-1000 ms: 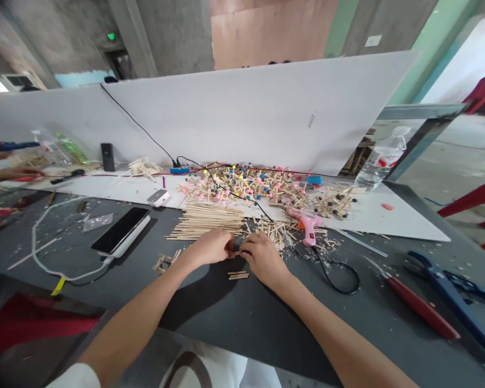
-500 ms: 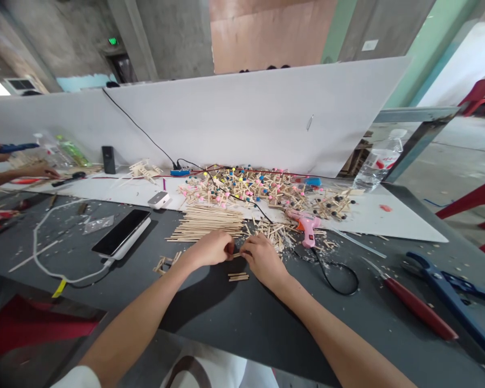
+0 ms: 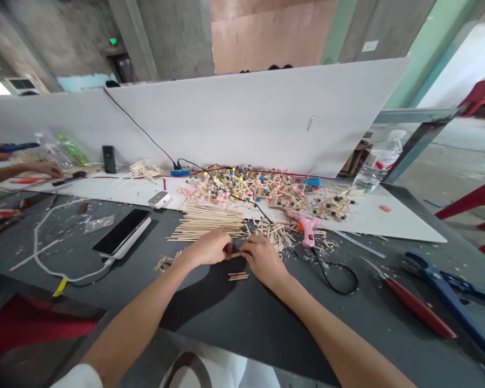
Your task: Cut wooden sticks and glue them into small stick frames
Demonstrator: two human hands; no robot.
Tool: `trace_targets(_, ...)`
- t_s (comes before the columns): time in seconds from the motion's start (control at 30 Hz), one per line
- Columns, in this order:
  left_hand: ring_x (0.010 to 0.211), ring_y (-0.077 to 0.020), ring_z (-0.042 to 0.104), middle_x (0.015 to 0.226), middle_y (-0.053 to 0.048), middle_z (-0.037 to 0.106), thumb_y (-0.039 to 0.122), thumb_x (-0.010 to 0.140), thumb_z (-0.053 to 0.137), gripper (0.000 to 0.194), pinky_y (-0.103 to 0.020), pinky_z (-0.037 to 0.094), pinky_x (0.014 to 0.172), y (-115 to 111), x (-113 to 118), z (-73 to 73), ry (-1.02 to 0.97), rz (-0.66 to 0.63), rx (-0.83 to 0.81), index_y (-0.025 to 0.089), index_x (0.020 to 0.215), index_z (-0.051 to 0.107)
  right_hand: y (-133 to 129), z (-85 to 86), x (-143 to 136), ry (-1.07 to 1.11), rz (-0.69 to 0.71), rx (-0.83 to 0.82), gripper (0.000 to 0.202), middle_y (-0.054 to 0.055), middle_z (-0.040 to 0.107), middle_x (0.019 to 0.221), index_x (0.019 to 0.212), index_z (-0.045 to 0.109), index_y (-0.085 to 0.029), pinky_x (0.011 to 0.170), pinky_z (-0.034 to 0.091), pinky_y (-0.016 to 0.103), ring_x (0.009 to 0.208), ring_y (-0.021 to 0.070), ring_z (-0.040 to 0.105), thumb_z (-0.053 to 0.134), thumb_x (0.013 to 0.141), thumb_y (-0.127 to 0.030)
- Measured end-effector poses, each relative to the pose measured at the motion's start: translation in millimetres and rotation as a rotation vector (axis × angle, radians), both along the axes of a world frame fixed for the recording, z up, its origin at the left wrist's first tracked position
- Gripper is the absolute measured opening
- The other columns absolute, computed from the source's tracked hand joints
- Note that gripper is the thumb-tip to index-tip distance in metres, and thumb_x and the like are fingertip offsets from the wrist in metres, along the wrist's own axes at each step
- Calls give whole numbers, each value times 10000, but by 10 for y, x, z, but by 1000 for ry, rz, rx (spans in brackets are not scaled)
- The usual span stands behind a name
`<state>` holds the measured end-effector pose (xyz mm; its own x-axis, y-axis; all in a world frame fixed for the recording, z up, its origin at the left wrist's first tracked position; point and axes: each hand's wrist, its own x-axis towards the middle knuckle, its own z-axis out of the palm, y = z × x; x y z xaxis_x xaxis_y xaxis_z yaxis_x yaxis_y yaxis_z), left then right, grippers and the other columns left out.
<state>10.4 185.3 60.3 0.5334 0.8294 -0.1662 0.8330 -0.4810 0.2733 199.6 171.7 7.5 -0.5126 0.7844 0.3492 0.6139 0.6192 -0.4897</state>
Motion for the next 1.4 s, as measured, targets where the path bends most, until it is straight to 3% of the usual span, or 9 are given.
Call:
trace_targets(0.4,712,-218,667,766,-117,733,166,750,612,139,-266,457,626,-36,23,33,52,-33,38,156,770,749,1,-38,-19,22,-18,36,140,55,679,865,816,725,-193,831,443,357,888,216,570,610,875,-139)
trace_targets(0.73,692,-199,661,747,-95,724,101,712,597,158,-252,455,613,-37,27,11,25,-41,62,164,763,733,-12,5,-42,5,-12,28,176,50,661,833,780,704,-183,818,439,341,867,207,569,592,858,-71)
trace_targets(1.1,755,-270,678,766,-164,702,171,770,563,164,-315,490,651,-66,144,-46,94,-30,155,122,762,719,-6,-50,-31,22,-12,33,177,57,658,858,803,708,-192,818,441,343,879,210,567,594,844,-63)
trace_targets(1.4,796,-269,686,807,-165,706,165,782,560,165,-311,504,680,-78,148,-46,106,-56,178,116,801,717,7,-77,-33,16,-8,48,162,55,658,850,806,716,-191,826,435,348,879,212,562,610,842,-75)
